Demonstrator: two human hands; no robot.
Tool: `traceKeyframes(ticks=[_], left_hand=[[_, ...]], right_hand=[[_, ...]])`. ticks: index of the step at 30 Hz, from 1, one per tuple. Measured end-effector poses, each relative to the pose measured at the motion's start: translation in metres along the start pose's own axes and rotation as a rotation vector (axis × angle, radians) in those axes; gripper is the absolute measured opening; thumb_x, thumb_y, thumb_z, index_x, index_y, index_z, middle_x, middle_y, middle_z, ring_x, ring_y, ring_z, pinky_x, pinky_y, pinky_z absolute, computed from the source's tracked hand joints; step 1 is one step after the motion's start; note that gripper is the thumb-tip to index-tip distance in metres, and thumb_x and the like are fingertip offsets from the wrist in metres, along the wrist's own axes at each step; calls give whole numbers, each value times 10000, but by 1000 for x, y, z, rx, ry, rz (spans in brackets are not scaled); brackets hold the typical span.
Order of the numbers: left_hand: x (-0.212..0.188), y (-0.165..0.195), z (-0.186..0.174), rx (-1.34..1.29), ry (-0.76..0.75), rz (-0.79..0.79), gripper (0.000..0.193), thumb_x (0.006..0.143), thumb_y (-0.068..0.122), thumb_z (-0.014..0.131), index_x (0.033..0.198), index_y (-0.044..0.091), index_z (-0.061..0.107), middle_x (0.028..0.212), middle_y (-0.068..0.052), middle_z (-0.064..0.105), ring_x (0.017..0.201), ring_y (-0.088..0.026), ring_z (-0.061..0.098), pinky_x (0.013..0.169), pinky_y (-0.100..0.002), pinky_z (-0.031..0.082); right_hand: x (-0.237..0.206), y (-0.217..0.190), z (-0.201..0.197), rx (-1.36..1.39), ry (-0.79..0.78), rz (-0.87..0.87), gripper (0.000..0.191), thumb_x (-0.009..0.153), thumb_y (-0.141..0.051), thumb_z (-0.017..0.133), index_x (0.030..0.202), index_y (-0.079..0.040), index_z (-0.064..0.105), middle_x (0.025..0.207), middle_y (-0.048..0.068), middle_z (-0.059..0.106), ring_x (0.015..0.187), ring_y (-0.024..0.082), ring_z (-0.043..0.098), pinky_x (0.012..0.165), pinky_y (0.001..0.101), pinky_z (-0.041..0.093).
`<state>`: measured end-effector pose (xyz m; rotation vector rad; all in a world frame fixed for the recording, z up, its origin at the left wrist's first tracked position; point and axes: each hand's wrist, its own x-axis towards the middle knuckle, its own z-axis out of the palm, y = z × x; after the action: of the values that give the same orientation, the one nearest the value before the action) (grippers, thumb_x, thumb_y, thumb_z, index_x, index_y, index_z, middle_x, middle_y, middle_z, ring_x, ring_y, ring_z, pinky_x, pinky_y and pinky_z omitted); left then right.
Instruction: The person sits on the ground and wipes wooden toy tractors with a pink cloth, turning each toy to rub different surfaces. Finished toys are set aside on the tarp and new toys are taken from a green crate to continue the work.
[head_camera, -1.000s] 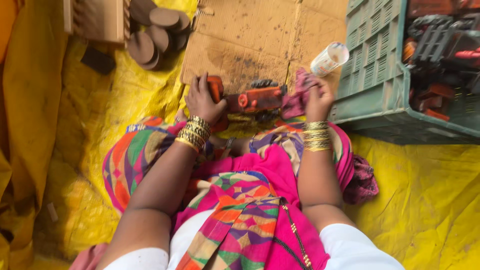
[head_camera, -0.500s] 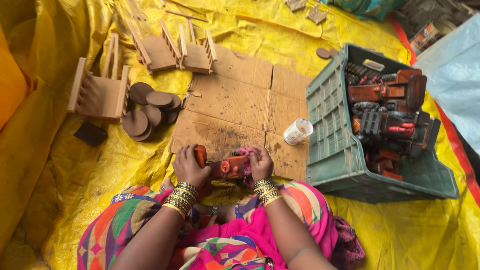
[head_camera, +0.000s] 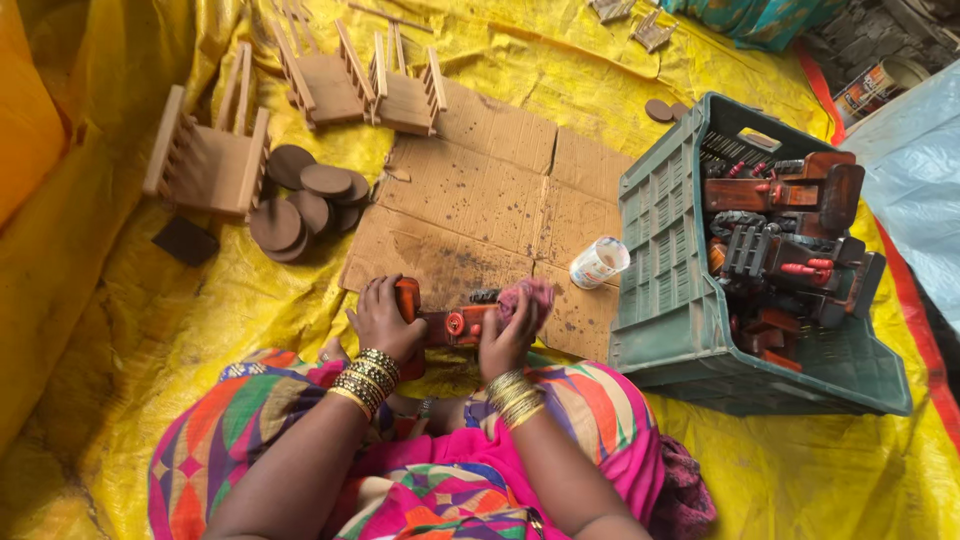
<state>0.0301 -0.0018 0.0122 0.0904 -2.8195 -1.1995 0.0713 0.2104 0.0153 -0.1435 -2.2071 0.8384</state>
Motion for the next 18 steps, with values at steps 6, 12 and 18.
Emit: traceKeyframes(ticks=[6, 12, 18], left_hand=[[5, -11, -8, 52, -5, -20, 928, 611, 344, 819, 1451, 216, 445, 1518, -92, 436, 1464, -327, 318, 1146, -725, 142], [0, -10, 4, 6, 9, 6, 938, 606, 356, 823, 1454, 213, 448, 1505, -96, 444, 1474, -322, 317, 1169, -716, 142], [0, -6, 0, 15, 13, 4, 942, 597, 351, 827, 1446, 202, 446, 1504, -92, 443, 1471, -331, 310, 1155, -724, 132]], right_hand=[[-8, -17, -21, -114, -253, -67, 546, 908, 32, 562, 1442, -87, 574, 1566, 295, 364, 1391, 460, 452, 1091, 489, 451], [15, -17, -48, 172, 43, 150, 376, 1007, 1, 544, 1350, -100, 656, 1240, 190, 685, 1119, 343, 651, 957, 401, 517], [0, -32, -22, -228, -359, -148, 534, 855, -32, 596, 1372, -166, 606, 1420, 161, 595, 1362, 325, 502, 1133, 579, 304]])
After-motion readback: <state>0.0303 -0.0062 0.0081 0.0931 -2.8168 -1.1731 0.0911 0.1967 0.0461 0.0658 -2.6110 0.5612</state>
